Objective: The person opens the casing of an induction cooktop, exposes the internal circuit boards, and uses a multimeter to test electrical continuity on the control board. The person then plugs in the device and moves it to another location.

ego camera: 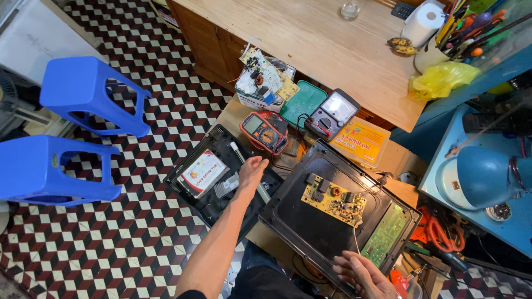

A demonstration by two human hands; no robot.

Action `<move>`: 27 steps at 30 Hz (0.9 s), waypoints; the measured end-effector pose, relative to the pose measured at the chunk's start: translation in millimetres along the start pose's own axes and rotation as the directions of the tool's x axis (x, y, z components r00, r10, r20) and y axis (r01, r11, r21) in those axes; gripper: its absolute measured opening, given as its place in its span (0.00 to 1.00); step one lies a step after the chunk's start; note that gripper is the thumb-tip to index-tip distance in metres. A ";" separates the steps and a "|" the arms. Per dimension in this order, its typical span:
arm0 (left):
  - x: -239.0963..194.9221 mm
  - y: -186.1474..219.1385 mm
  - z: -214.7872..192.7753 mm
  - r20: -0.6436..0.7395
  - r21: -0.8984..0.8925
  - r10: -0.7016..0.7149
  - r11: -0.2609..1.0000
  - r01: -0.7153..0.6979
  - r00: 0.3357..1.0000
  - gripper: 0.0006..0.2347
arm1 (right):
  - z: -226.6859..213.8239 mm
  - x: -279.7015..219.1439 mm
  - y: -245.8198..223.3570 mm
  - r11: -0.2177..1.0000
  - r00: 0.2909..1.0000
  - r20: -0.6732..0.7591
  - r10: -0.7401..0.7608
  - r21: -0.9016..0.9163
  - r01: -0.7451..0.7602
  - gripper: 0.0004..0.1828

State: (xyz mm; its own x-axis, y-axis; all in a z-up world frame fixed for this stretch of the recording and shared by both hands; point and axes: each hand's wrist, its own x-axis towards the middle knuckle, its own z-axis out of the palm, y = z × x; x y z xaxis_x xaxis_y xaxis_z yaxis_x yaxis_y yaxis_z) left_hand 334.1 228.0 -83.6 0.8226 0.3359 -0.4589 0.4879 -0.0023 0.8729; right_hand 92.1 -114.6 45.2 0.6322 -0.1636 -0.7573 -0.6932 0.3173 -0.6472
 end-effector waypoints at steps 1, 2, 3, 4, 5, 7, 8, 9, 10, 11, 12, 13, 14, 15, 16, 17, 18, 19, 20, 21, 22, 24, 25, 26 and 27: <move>9.3 4.0 8.4 -0.080 0.103 0.145 0.985 -0.137 0.986 0.15 | 17.4 -4.0 -7.2 0.997 0.999 -0.030 -0.039 -0.065 0.037 0.21; 17.5 9.9 14.3 -0.141 0.213 0.295 0.941 -0.262 0.945 0.14 | 36.2 -9.4 -13.5 0.989 0.995 -0.057 -0.079 -0.131 0.071 0.21; 22.6 15.0 16.5 -0.131 0.238 0.349 0.920 -0.312 0.928 0.13 | 55.2 -15.2 -18.9 0.975 0.990 -0.081 -0.116 -0.198 0.098 0.21; 26.3 20.4 17.0 -0.120 0.262 0.401 0.895 -0.361 0.908 0.12 | 74.5 -19.3 -25.8 0.975 0.990 -0.085 -0.113 -0.200 0.094 0.21; 30.7 27.0 17.5 -0.115 0.281 0.452 0.869 -0.407 0.885 0.12 | 92.7 -20.6 -36.2 0.974 0.990 -0.084 -0.113 -0.208 0.093 0.22; 40.9 41.9 15.5 -0.144 0.291 0.407 0.889 -0.355 0.902 0.11 | 131.7 -20.2 -57.8 0.970 0.991 -0.058 -0.117 -0.219 0.102 0.22; 44.1 47.7 12.4 -0.162 0.297 0.386 0.897 -0.328 0.908 0.11 | 152.7 -17.1 -69.0 0.969 0.992 -0.032 -0.122 -0.222 0.112 0.21; 47.2 52.1 7.0 -0.213 0.239 0.320 0.933 -0.269 0.923 0.13 | 173.8 -10.4 -82.0 0.966 0.992 0.000 -0.126 -0.227 0.123 0.21; 50.7 55.1 0.6 -0.260 0.177 0.251 0.962 -0.209 0.932 0.14 | 193.8 -1.6 -95.2 0.883 0.985 0.006 -0.170 -0.444 0.155 0.19; 54.9 56.2 -5.8 -0.309 0.111 0.177 0.983 -0.149 0.935 0.16 | 212.7 13.6 -109.4 0.749 0.977 0.030 -0.209 -0.638 0.180 0.18; 60.8 56.5 -11.2 -0.306 0.087 0.130 0.990 -0.109 0.943 0.19 | 232.4 32.8 -122.2 0.618 0.913 0.158 -0.377 -0.691 0.375 0.15; 67.8 55.9 -16.5 -0.305 0.062 0.081 0.996 -0.065 0.949 0.22 | 251.9 53.5 -133.2 0.449 0.807 0.301 -0.508 -0.708 0.546 0.13; 75.1 54.5 -21.5 -0.303 0.037 0.031 0.999 -0.021 0.952 0.26 | 270.5 76.0 -141.9 0.375 0.769 0.352 -0.533 -0.717 0.588 0.13; 81.7 51.4 -26.0 -0.253 0.063 0.019 0.998 -0.003 0.967 0.26 | 287.3 100.2 -147.8 0.298 0.728 0.407 -0.552 -0.719 0.628 0.12; 88.3 48.6 -28.7 -0.202 0.090 0.005 0.996 0.014 0.979 0.27 | 304.3 127.3 -152.7 0.223 0.710 0.441 -0.549 -0.741 0.633 0.11; 94.1 46.6 -31.0 -0.145 0.119 -0.012 0.992 0.030 0.989 0.28 | 318.2 151.5 -155.7 0.151 0.694 0.471 -0.545 -0.759 0.633 0.10; 99.3 45.1 -31.9 -0.132 0.184 0.028 0.983 -0.003 0.991 0.28 | 326.6 171.9 -157.0 0.024 0.625 0.529 -0.574 -0.752 0.658 0.10; 103.0 43.0 -31.9 -0.114 0.248 0.067 0.968 -0.037 0.991 0.28 | 332.6 190.4 -155.9 -0.102 0.553 0.588 -0.591 -0.734 0.671 0.11; 106.4 41.2 -31.9 -0.092 0.311 0.105 0.948 -0.071 0.990 0.28 | 337.8 208.0 -154.2 -0.149 0.535 0.625 -0.569 -0.718 0.680 0.11; 109.3 40.6 -31.2 -0.072 0.252 0.063 0.967 -0.043 0.995 0.27 | 341.6 223.6 -153.7 -0.195 0.518 0.659 -0.545 -0.701 0.686 0.10; 111.6 40.1 -30.6 -0.049 0.192 0.024 0.981 -0.014 0.999 0.26 | 344.1 235.8 -152.1 -0.240 0.501 0.692 -0.519 -0.681 0.691 0.10; 117.5 39.2 -28.5 -0.023 0.136 0.051 0.990 -0.047 0.998 0.25 | 345.4 251.7 -147.1 -0.300 0.563 0.687 -0.460 -0.717 0.630 0.11; 121.3 38.7 -27.6 -0.022 0.142 0.114 0.984 -0.110 0.993 0.24 | 345.6 257.9 -145.2 -0.331 0.592 0.681 -0.431 -0.730 0.598 0.12; 125.3 37.8 -26.9 -0.020 0.148 0.176 0.974 -0.172 0.984 0.23 | 344.9 262.8 -144.1 -0.321 0.584 0.692 -0.425 -0.718 0.618 0.12; 131.0 37.1 -26.3 0.008 0.202 0.196 0.960 -0.194 0.981 0.22 | 343.5 266.5 -143.0 -0.309 0.576 0.702 -0.420 -0.707 0.636 0.12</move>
State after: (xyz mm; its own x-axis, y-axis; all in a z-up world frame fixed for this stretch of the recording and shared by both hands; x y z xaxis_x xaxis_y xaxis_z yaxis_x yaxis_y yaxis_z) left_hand 452.3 296.7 -107.1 0.9046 0.3213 -0.2801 0.3681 -0.2574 0.8934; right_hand 478.6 117.3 -34.1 0.8980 0.4279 -0.1028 0.3717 -0.8626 -0.3432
